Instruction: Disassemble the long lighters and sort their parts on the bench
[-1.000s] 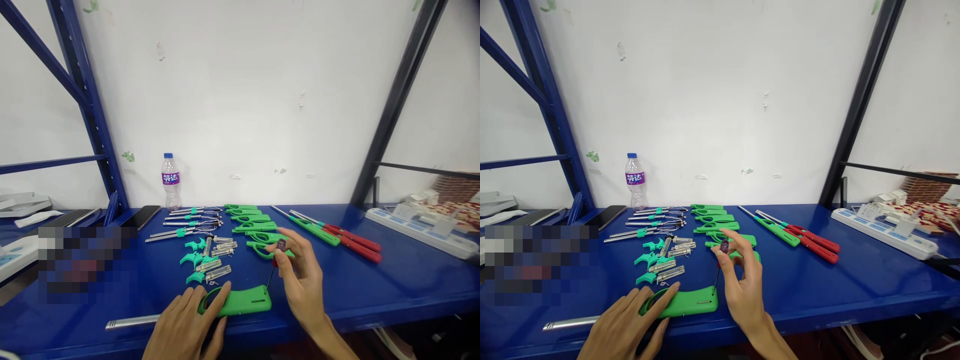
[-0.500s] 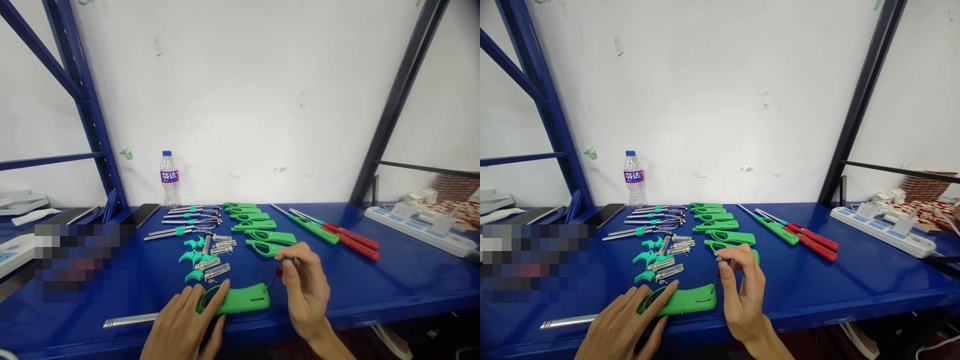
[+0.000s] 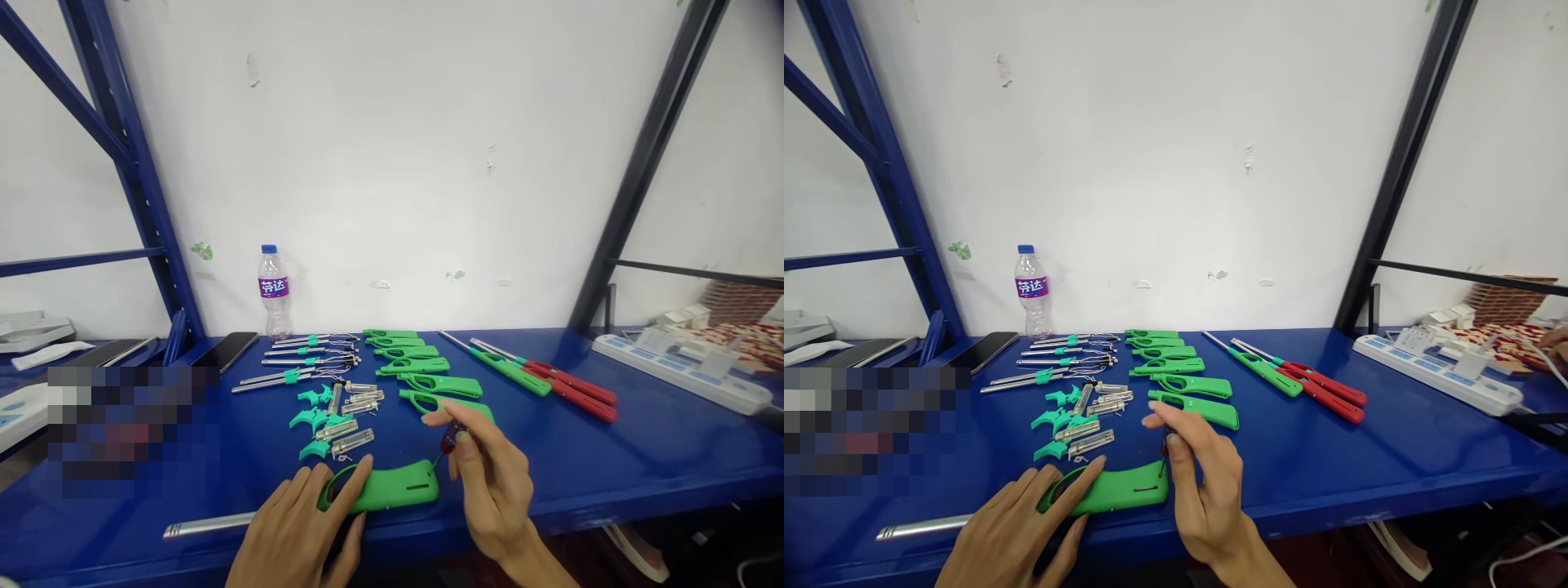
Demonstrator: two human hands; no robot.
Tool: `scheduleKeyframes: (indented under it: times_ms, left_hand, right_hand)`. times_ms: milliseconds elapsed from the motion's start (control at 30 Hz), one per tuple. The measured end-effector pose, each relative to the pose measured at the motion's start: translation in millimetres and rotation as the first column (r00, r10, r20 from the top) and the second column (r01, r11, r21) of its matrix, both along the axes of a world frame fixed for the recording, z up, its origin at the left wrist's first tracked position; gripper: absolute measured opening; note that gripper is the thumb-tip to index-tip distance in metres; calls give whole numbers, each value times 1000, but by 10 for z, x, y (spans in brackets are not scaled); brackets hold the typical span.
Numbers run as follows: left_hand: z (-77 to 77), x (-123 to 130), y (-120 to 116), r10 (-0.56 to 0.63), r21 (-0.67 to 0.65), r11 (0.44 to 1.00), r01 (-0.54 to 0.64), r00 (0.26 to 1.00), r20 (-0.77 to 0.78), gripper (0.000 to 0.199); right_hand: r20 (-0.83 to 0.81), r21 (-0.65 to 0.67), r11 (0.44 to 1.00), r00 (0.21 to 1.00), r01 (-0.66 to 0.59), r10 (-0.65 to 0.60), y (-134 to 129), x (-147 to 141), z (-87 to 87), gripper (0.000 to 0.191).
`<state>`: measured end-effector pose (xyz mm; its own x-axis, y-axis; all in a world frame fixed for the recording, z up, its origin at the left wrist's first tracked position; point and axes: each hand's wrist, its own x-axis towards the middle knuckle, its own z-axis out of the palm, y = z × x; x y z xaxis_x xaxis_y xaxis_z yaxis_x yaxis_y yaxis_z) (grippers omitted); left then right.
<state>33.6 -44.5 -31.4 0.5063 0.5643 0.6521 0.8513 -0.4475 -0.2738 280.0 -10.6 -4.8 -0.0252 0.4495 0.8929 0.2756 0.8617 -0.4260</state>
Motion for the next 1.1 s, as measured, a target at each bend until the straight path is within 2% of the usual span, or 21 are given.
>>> scheduleKeyframes:
  times_ms: [100, 167, 233, 333, 433, 533, 633, 800, 933, 1033, 1100]
  left_hand:
    - [-20, -1, 3, 10, 11, 1000, -10, 1000, -13, 53]
    - [-25, -1, 6, 14, 9, 1000, -14, 1000, -22, 56]
    - [-22, 0, 7, 12, 1, 1000, -12, 1000, -27, 57]
    - [-16, 0, 5, 12, -11, 1000, -12, 1000, -19, 57]
    - [-19, -4, 2, 15, -14, 1000, -15, 1000, -15, 57]
    - [-32, -6, 3, 17, -8, 1000, -17, 999, -30, 57]
    - [-43, -3, 6, 27, 13, 1000, -27, 999, -39, 57]
    - [-49, 1, 5, 26, 25, 999, -25, 999, -19, 56]
    - [-52, -1, 4, 32, 25, 999, -31, 999, -32, 56]
    - [-50, 1, 1, 29, 28, 999, -28, 999, -37, 56]
    - [-47, 3, 1, 26, 31, 999, -25, 999, -30, 56]
  right_hand:
    - [-45, 179, 976, 992, 125, -119, -18, -2, 1, 37]
    - [-94, 246, 945, 976, 214, -196, -18, -7, 12, 39]
    - [-82, 245, 944, 975, 222, -208, -12, -11, 25, 43]
    - [-33, 206, 964, 986, 166, -163, -5, -13, 33, 49]
    - [-48, 210, 970, 992, 122, -115, -4, -15, 27, 43]
    - [-93, 237, 962, 988, 139, -120, -5, -13, 21, 33]
    - [-64, 232, 965, 992, 124, -112, -13, -8, 23, 35]
    - [-6, 151, 985, 997, 78, -78, -26, -2, 26, 40]
    - [-80, 250, 954, 985, 165, -150, -10, -17, 46, 29]
    - [-114, 299, 917, 964, 264, -240, 6, -29, 80, 32]
    - [-83, 285, 915, 958, 286, -274, 13, -27, 101, 36]
